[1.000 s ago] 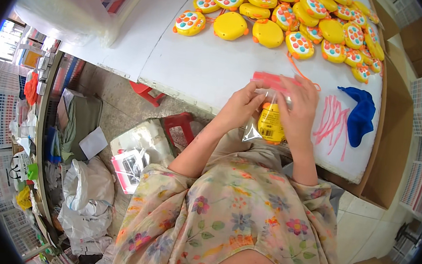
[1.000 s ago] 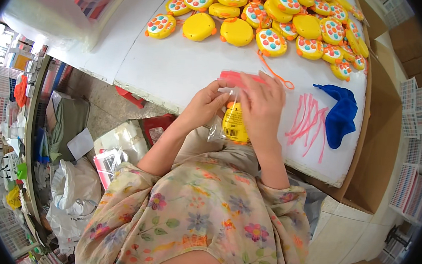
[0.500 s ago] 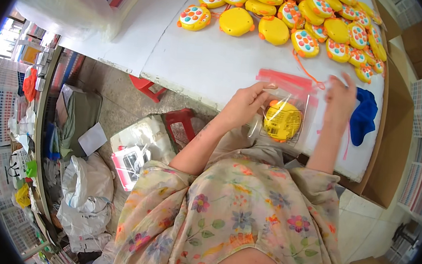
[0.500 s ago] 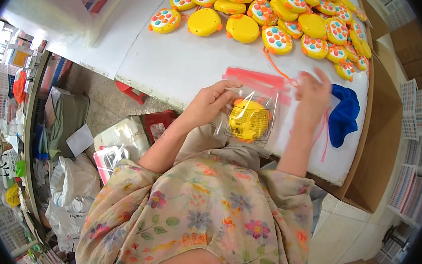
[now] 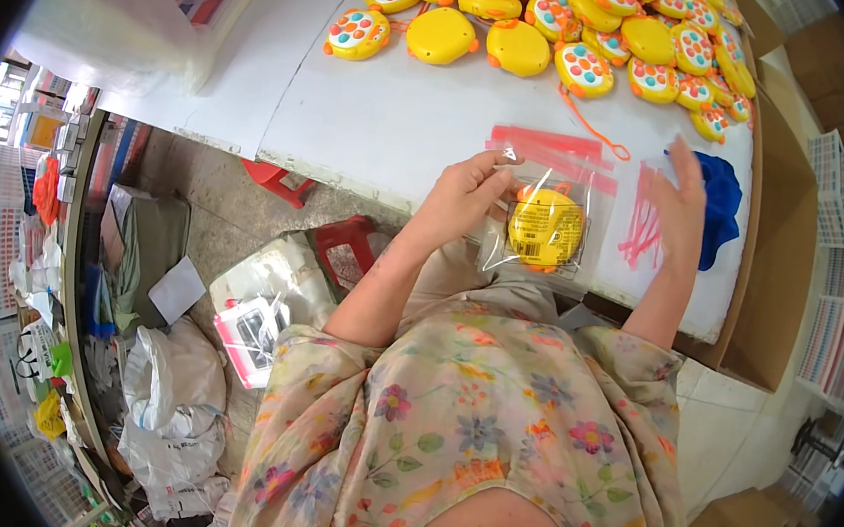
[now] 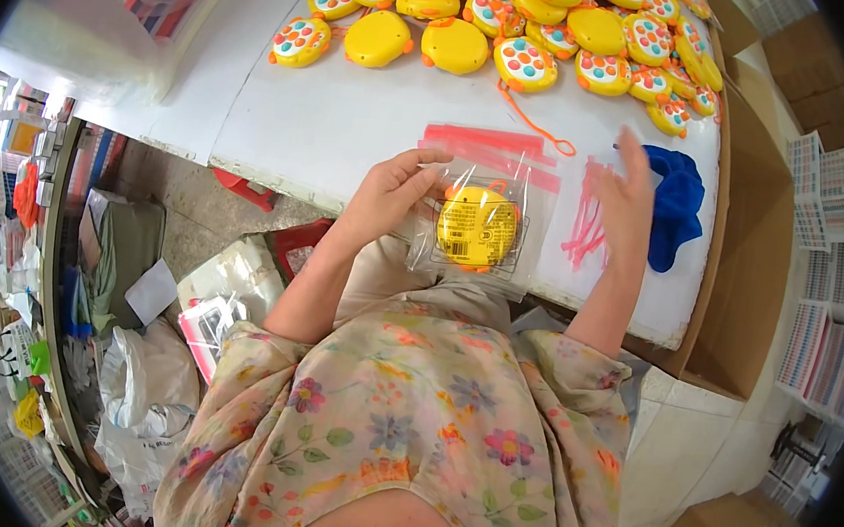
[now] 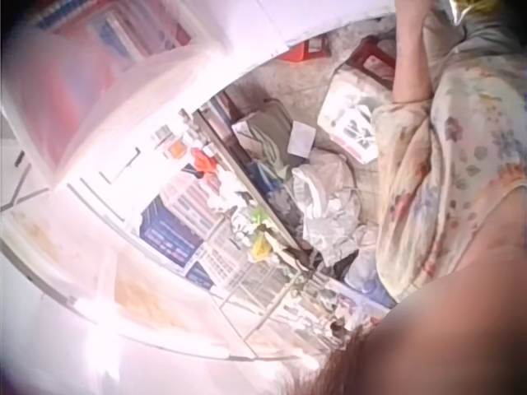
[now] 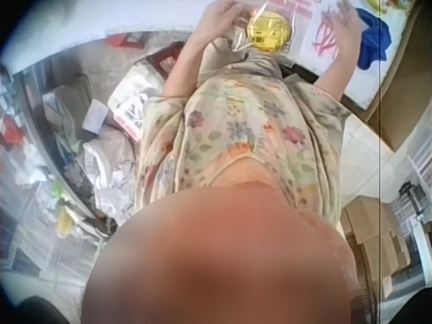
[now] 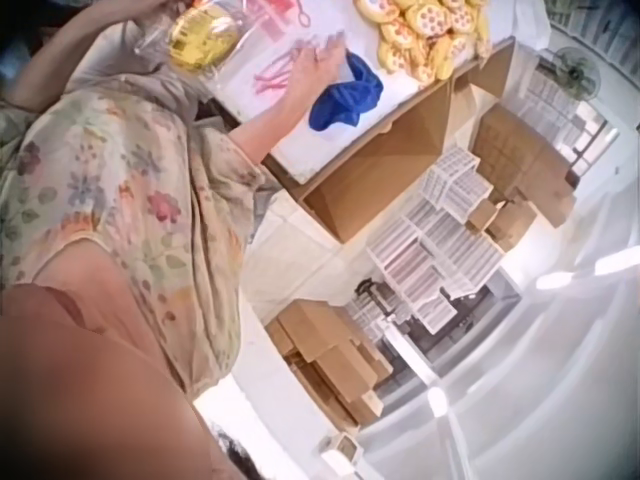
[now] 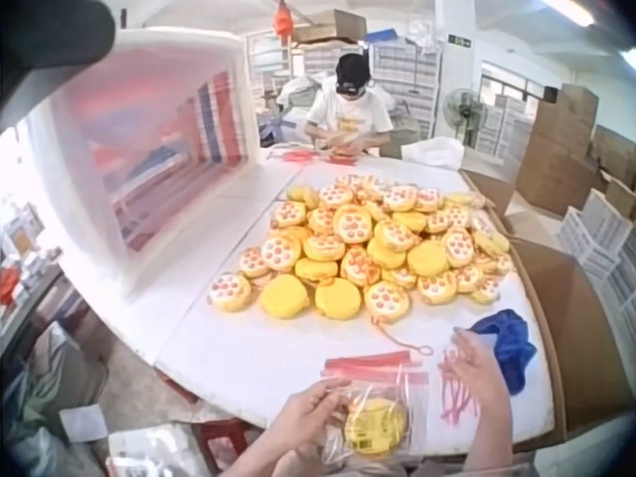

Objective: Packaging small plastic musical toys into individual plastic bags.

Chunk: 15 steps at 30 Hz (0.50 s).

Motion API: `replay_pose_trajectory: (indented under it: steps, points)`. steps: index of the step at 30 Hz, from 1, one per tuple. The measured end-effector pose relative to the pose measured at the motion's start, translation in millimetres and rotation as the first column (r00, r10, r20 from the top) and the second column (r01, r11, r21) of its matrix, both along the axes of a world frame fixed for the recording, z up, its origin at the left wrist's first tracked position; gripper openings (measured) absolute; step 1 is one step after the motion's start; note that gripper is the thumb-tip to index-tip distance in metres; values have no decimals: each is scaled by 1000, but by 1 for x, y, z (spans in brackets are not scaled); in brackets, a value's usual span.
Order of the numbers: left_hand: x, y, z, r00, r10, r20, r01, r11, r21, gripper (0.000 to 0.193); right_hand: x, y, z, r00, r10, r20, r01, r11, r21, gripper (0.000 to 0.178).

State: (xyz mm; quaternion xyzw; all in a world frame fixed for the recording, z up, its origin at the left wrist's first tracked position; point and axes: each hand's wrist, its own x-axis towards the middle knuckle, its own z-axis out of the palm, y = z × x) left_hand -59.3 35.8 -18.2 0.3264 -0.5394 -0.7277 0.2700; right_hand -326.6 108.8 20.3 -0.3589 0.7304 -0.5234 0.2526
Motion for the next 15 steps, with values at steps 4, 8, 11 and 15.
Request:
replay_pose_trajectory:
  steps: [4,8,11,15]
  points:
    - [-1,1,1,999,29,14,-29,999,-46,27,0,2,16,959,-274,-74,252,942,-223,39]
    - [-3,1,0,999,32,33,-30,998,-62,25,-8,9,-2,990,105,-90,-86,979,186,28]
    - [-2,-2,0,999,4,32,-2,999,-53,25,28,5,-14,956,271,113,-289,938,193,25]
    - [-1,-2,0,1000,5,14,-5,999,-37,27,38,1,-24,866,387,316,-423,905,51,17]
